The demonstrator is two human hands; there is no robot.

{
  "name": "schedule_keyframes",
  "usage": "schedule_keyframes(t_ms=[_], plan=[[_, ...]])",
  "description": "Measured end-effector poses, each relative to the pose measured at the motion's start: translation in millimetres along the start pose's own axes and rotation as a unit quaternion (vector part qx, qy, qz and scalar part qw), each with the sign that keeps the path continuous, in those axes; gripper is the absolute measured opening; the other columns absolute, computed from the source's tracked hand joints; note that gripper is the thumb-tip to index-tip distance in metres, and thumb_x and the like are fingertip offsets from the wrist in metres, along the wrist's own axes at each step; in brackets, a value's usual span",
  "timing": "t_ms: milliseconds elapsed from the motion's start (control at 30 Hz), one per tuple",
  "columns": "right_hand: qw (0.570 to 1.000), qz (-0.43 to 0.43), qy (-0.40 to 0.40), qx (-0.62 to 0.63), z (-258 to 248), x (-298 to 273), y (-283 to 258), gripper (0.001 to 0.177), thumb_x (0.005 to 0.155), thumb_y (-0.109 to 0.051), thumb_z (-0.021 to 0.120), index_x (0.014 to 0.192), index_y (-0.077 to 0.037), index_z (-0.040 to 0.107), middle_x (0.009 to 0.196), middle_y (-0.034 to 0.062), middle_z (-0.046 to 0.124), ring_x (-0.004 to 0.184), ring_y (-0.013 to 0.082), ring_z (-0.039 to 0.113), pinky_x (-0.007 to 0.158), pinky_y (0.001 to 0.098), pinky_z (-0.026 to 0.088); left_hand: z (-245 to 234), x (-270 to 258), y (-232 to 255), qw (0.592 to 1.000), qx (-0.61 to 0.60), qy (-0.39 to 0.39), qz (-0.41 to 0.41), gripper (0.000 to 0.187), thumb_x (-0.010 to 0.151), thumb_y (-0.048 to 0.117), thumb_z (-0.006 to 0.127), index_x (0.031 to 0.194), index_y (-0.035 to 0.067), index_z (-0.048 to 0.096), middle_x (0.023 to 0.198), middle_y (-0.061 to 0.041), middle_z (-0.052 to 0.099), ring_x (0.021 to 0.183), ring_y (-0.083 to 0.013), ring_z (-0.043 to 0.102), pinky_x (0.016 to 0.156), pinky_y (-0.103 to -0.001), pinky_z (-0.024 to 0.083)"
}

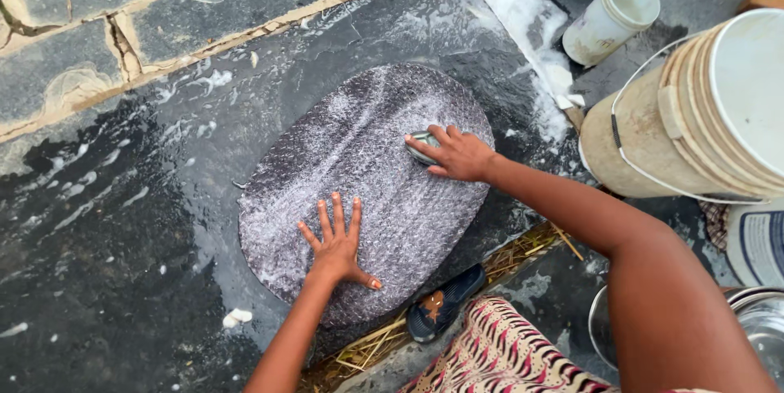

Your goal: The person washes a textured mat on a stone floor by scrubbing it with a brush and soapy water, then uses a small bowl to pour water over the mat to rinse it.

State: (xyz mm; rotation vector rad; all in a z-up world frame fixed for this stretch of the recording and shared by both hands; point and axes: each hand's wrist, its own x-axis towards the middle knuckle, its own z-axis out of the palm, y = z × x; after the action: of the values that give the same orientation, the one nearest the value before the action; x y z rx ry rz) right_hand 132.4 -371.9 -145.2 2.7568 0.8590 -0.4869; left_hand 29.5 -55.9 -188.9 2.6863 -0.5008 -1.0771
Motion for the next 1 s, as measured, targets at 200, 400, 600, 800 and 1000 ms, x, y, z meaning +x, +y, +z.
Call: schedule_keyframes(t_ms=[200, 400, 600, 800, 1000], plan=[[0.987, 0.117, 0.093, 0.061, 18.2, -28.4, -64.9, 0.081, 0.092, -0.05, 0.063, 0.161, -0.034, 0.023, 0.146, 0.0255, 0.039, 0.109, 0.0408, 0.06, 0.075, 0.0506, 0.061, 13.6, 5.1, -4.6, 0.999, 0.0, 0.029, 0.012, 0.184, 0.029, 0.068, 0.098, 0.161, 0.019, -0.02, 0.165, -0.025, -0.031, 0.148, -0.0499, -0.033, 0.103, -0.084, -0.015], [0.992, -0.05, -0.082, 0.076, -10.1, -61.1, -173.1, 0.068, 0.1, -0.054, 0.054, 0.158, -0.031, 0.027, 0.154, 0.0307, 0.032, 0.118, 0.042, 0.056, 0.079, 0.0485, 0.062, 18.4, -0.6, -10.3, 0.997, -0.02, 0.074, 0.02, 0.182, 0.027, 0.067, 0.099, 0.163, 0.023, -0.015, 0.168, -0.023, -0.026, 0.151, -0.0457, -0.03, 0.107, -0.079, -0.016], [0.982, -0.152, -0.03, 0.104, -18.6, -83.3, -125.5, 0.064, 0.096, -0.048, 0.055, 0.155, -0.042, 0.029, 0.153, 0.0209, 0.035, 0.118, 0.0352, 0.057, 0.086, 0.0447, 0.06, 47.0, -29.5, -16.1, 0.985, -0.05, 0.163, 0.034, 0.155, 0.04, 0.073, 0.09, 0.163, 0.032, 0.006, 0.172, -0.012, -0.011, 0.155, -0.0436, -0.018, 0.116, -0.072, -0.013], [0.964, 0.257, -0.062, 0.035, -5.8, -53.6, 16.4, 0.065, 0.102, -0.039, 0.045, 0.161, -0.029, 0.02, 0.148, 0.0293, 0.038, 0.116, 0.0458, 0.057, 0.079, 0.0503, 0.064, 93.9, -36.2, -14.6, 0.944, 0.024, 0.326, 0.041, 0.104, 0.081, 0.082, 0.053, 0.163, 0.03, 0.017, 0.17, -0.017, 0.001, 0.155, -0.0435, -0.006, 0.113, -0.076, -0.009], [0.951, 0.278, -0.046, 0.126, 14.8, -15.1, -13.5, 0.072, 0.106, -0.047, 0.035, 0.161, -0.009, 0.008, 0.144, 0.0423, 0.036, 0.108, 0.0509, 0.06, 0.092, 0.0564, 0.055, 93.1, -33.1, -15.6, 0.936, 0.037, 0.347, 0.041, 0.102, 0.081, 0.082, 0.049, 0.161, 0.028, 0.018, 0.168, -0.02, 0.005, 0.153, -0.0455, -0.001, 0.111, -0.077, -0.008]])
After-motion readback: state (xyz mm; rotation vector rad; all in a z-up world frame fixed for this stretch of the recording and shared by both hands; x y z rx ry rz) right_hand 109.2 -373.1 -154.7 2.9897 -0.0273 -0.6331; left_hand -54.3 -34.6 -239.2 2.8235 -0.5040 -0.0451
